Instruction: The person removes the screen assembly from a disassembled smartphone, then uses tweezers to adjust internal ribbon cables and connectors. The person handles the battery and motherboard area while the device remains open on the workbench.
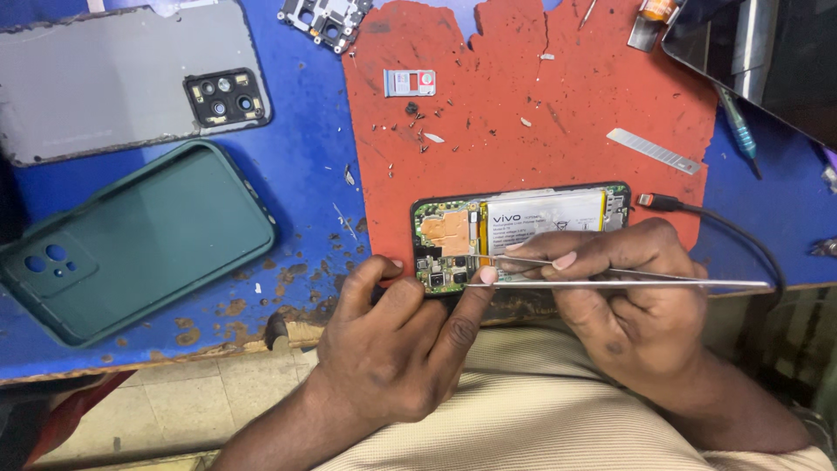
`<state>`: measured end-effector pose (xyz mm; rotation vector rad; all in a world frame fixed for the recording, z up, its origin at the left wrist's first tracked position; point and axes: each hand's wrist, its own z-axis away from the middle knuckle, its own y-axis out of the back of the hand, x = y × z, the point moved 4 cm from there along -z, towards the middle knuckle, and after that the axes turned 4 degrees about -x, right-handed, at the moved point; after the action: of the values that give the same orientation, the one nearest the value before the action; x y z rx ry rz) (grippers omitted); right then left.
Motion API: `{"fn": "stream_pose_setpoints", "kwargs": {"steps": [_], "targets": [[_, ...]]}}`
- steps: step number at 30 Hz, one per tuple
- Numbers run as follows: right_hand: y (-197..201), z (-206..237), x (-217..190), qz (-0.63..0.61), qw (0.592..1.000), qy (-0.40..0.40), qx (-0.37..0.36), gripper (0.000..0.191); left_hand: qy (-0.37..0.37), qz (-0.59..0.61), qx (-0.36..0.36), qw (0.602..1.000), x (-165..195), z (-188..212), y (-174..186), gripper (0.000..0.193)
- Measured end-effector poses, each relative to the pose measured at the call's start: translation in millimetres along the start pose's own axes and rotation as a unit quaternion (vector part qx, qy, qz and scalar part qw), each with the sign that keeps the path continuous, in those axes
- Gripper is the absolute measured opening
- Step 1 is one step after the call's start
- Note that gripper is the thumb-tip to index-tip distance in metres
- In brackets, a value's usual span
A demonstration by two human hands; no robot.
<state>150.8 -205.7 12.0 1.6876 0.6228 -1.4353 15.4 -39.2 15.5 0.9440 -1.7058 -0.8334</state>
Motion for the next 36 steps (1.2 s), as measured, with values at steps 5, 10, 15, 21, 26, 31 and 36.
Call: {"fn": "stream_pose_setpoints", "kwargs": {"steps": [5, 10, 15, 21, 26, 31, 36], "targets": [[0, 0, 2, -0.067, 0.997, -0.024, -0.001, 0.017, 0.001, 0.001, 0.001, 1.0, 1, 0, 0, 0.044], [2, -3, 4, -0.141, 0.988, -0.068, 0.0, 0.017, 0.0, -0.002, 0.006, 1.0, 0, 0, 1, 0.042], [3, -5, 3, -0.168, 0.981, -0.096, -0.001, 0.016, -0.005, 0.001, 0.01, 1.0, 0, 0, 1, 0.04], [6, -6, 3, -0.144, 0.984, -0.108, -0.004, 0.014, -0.008, 0.0, 0.009, 1.0, 1, 0, 0, 0.04], [8, -4, 6, -0.17, 0.979, -0.111, -0.001, 0.015, -0.007, -0.004, 0.009, 1.0, 1, 0, 0, 0.041], [9, -5, 7, -0.188, 0.974, -0.123, 0.007, 0.015, -0.005, -0.008, 0.007, 1.0, 1, 0, 0, 0.043], [12, -9, -3, -0.225, 0.967, -0.114, 0.022, 0.017, -0.006, -0.002, 0.009, 1.0, 1, -1, 0, 0.044]]}}
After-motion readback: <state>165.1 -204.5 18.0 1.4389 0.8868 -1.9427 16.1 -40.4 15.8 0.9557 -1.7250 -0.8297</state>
